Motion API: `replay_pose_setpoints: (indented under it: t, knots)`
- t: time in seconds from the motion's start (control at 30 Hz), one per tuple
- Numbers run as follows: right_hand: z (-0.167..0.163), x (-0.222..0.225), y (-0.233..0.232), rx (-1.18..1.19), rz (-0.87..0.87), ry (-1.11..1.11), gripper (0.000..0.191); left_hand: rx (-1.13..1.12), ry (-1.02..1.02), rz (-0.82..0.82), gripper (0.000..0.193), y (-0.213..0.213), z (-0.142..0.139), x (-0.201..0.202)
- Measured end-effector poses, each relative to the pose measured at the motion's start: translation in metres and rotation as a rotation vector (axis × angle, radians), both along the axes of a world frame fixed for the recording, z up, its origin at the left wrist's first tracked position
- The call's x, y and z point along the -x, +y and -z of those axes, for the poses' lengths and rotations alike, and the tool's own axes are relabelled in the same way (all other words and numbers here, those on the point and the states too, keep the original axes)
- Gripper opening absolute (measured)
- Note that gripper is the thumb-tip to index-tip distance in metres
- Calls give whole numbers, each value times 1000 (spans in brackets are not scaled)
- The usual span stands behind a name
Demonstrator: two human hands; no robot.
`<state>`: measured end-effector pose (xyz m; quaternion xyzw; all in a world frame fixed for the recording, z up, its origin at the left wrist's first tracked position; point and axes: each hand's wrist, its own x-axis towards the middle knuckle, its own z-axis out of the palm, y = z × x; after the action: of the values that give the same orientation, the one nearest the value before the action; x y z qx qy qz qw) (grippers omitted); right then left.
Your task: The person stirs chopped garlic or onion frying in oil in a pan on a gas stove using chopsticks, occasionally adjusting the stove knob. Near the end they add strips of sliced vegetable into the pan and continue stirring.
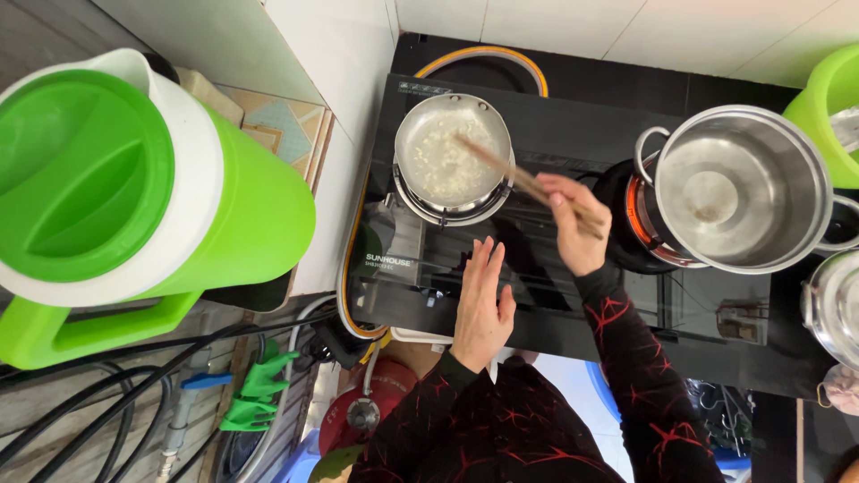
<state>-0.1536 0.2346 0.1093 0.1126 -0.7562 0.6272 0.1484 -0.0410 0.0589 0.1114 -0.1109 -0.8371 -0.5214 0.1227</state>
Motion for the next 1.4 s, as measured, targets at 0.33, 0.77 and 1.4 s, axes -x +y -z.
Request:
replay_pose_setpoints:
  t: [0.33, 0.77, 1.4]
  knots:
    - [-28, -20, 5, 34, -93, -135, 18, 12, -6, 10, 68, -1, 5, -2]
    - [-48, -16, 4, -203, 58, 12, 15, -3, 0, 21, 66, -5, 6, -6]
    - [-38, -32, -6, 65, -174, -165, 15, 23, -24, -4, 63, -10, 19, -14]
